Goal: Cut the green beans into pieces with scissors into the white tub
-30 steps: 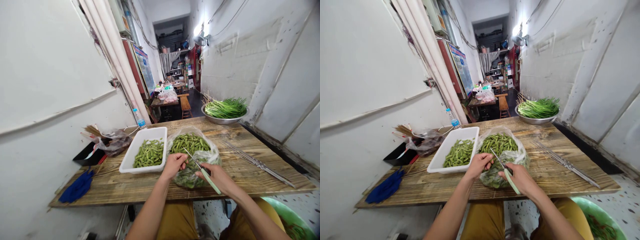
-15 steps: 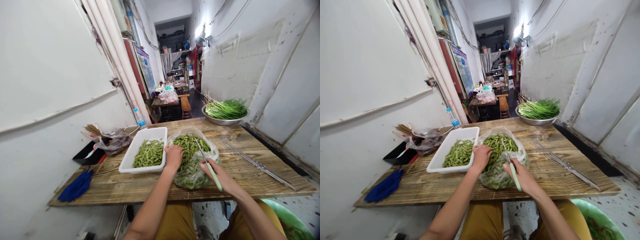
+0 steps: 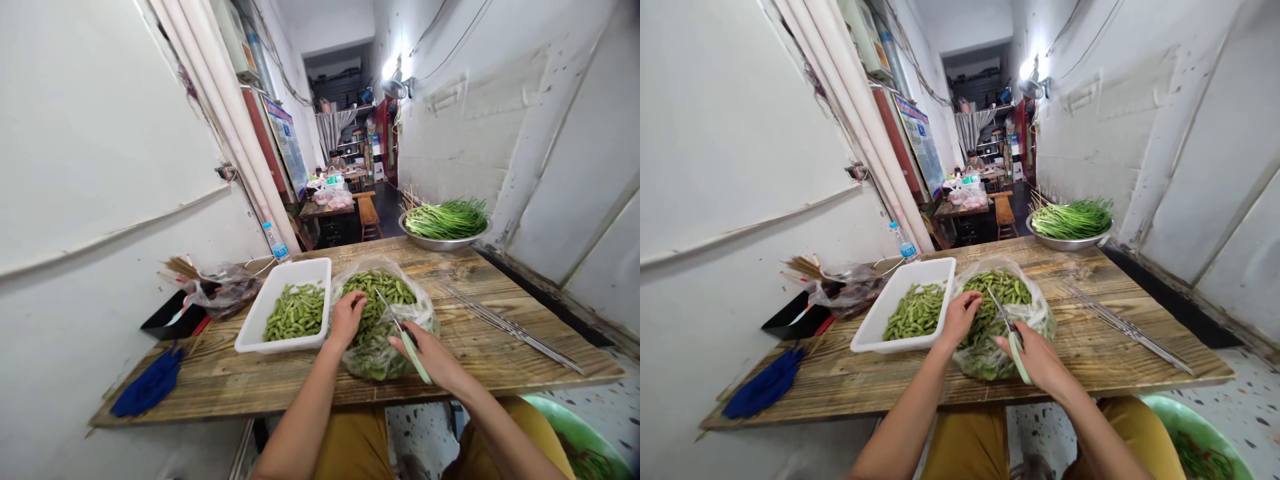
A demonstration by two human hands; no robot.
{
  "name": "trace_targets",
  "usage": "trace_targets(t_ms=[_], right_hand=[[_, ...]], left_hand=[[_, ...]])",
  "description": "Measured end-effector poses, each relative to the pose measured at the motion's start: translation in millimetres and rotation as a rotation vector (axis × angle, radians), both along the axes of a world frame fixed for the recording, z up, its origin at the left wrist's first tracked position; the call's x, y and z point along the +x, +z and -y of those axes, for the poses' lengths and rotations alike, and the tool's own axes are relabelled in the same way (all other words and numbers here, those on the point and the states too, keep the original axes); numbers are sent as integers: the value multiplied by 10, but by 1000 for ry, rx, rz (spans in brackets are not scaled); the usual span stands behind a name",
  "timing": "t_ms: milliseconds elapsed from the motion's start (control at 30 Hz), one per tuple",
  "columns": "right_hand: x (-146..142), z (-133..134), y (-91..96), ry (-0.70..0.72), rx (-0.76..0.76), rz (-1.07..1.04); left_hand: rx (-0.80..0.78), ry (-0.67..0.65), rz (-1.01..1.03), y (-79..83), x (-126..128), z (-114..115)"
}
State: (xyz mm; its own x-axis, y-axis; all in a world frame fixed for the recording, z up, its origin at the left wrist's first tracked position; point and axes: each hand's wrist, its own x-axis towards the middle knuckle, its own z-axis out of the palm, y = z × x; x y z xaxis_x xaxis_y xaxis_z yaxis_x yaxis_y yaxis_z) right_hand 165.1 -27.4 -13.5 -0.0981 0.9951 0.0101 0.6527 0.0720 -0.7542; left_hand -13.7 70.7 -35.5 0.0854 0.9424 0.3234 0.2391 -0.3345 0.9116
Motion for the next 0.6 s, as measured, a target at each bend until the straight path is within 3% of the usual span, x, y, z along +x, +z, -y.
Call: trace_targets(t_ms=[100, 200, 600], right_hand=[[-17, 2, -9, -15, 17, 16], [-41, 6, -13, -22, 55, 17], [-77, 41, 28, 23, 101, 16]], left_hand=[[-200, -125, 152, 63, 5, 92], [-305, -181, 230, 132, 13, 185], [-365, -183, 292, 173, -19, 301]])
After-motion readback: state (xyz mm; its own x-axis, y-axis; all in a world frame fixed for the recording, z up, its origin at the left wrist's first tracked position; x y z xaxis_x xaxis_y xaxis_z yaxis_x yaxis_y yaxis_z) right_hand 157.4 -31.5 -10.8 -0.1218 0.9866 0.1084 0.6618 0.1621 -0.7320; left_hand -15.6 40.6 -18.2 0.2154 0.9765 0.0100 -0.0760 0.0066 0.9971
